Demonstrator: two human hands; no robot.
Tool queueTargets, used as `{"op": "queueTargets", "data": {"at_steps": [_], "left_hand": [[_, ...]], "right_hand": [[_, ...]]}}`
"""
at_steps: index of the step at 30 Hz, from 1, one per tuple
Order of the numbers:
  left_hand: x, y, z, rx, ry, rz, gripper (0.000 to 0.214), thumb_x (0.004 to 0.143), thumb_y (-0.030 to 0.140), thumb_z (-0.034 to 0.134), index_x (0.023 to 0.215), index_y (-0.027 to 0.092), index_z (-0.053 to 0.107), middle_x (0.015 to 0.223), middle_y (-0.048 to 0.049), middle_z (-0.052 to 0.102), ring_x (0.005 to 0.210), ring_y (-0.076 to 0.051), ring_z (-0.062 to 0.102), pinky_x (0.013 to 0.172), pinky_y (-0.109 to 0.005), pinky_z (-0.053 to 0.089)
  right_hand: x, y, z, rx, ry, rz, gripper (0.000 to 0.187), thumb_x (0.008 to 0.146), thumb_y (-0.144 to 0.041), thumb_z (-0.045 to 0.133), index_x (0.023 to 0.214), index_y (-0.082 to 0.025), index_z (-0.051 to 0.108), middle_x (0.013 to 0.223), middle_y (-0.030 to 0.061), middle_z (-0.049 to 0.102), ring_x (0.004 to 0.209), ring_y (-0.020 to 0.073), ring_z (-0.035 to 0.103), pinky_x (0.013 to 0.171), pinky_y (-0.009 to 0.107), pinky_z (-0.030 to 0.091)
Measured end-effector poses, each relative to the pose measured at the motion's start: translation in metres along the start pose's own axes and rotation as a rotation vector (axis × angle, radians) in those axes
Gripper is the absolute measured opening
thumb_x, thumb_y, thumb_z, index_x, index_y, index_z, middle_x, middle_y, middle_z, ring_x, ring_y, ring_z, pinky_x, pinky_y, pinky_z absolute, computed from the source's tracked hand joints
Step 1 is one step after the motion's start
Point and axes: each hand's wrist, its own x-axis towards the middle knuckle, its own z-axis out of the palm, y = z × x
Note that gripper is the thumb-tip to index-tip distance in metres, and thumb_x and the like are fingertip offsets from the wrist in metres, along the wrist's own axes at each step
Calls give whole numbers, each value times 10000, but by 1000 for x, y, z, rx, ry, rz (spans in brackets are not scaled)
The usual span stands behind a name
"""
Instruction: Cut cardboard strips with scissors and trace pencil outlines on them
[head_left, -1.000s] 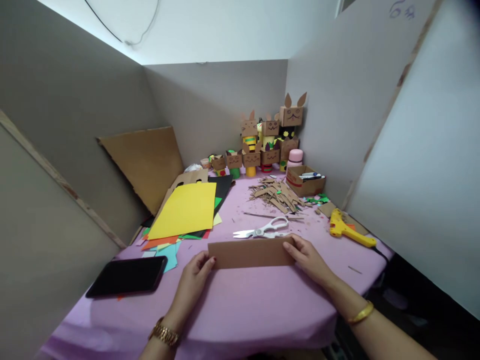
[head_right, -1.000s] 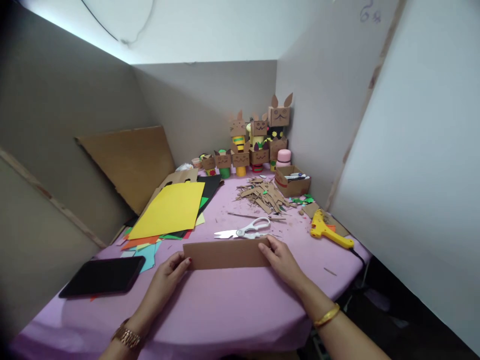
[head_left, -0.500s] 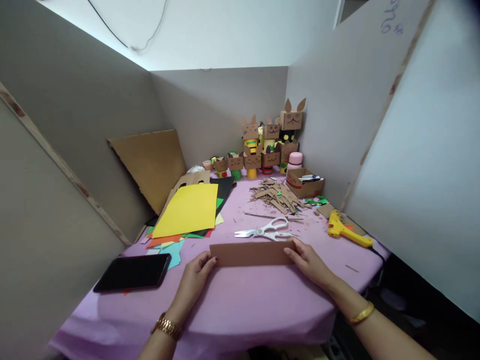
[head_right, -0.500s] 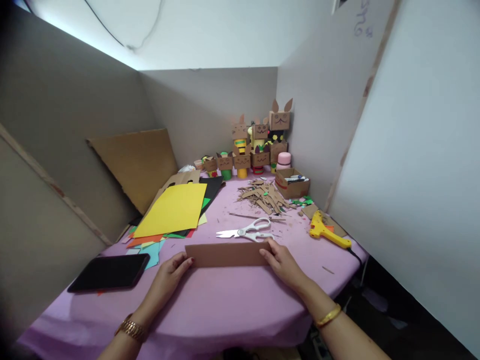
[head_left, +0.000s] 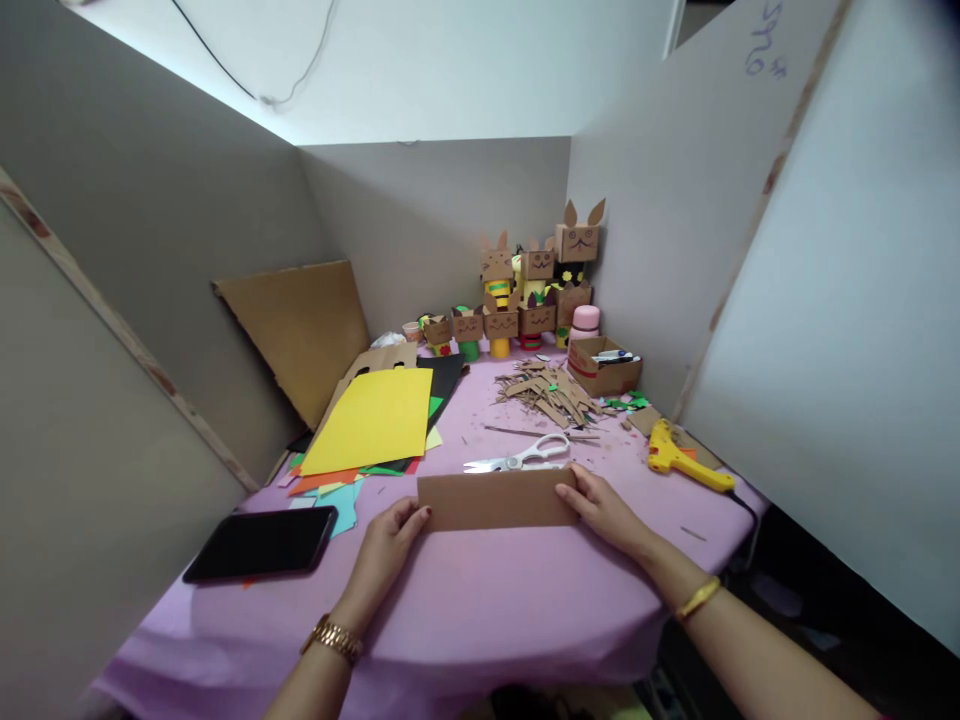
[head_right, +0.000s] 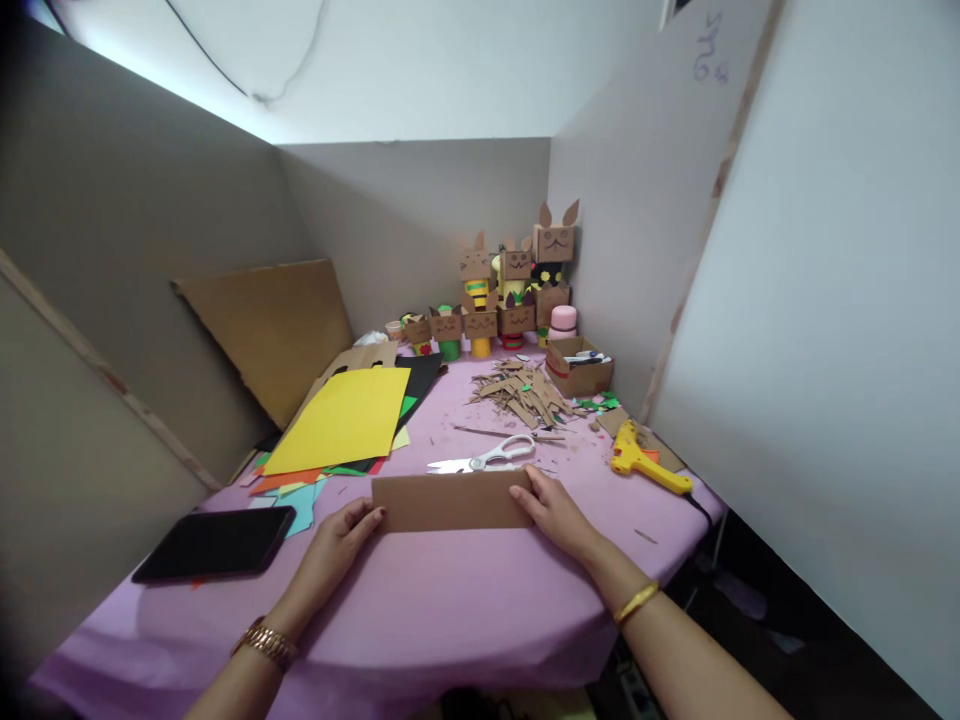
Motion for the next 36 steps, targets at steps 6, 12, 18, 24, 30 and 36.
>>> {"op": "queueTargets", "data": {"at_steps": [6,12,18,24,30,36], "left_hand": [[2,-1,0,24,-15,21,218,735,388,620,775,188,697,810,-52,718,768,-237,624,684,-271,446],[0,-7,-2,69,-36,32,241,775,388,579,827,177,683,847,-56,718,816,-251,629,721,-292,450],[-6,-11,-7,82,-50,33,245,774,372,584,892,184,690,919,-47,720,902,-257,625,806,-301,443],[-10,-9,-10,71,-45,12,274,766,374,599,947,197,704,961,-51,722,907,-268,626,822,-320,449],[-11,-6,-17,39,31,-11,241,694,381,666,849,206,723,897,-40,729,882,-274,615,820,-318,444],[-7,6,-16,-112,88,-86,285,628,415,719,788,181,689,855,-68,717,842,-259,625,776,-322,460]], "right_hand": [[3,2,3,3,0,-7,224,811,-431,555,835,-212,594,718,-18,620,673,176,542,604,261,437],[-5,2,0,-71,-21,-42,185,836,-390,531,800,-210,546,705,-15,577,655,173,503,588,260,400],[-16,-2,-4,-151,-103,-69,166,863,-333,495,756,-207,502,671,-25,514,617,159,457,583,260,348],[-17,-6,-2,-164,-107,-96,165,864,-302,483,725,-213,481,647,-31,478,608,158,435,582,260,328],[-14,-9,11,-69,-93,-104,169,829,-286,537,684,-208,500,627,-42,468,600,148,433,585,255,312],[-2,-10,8,144,-73,-31,234,782,-377,630,666,-187,557,620,-40,507,604,132,447,580,240,352]]}}
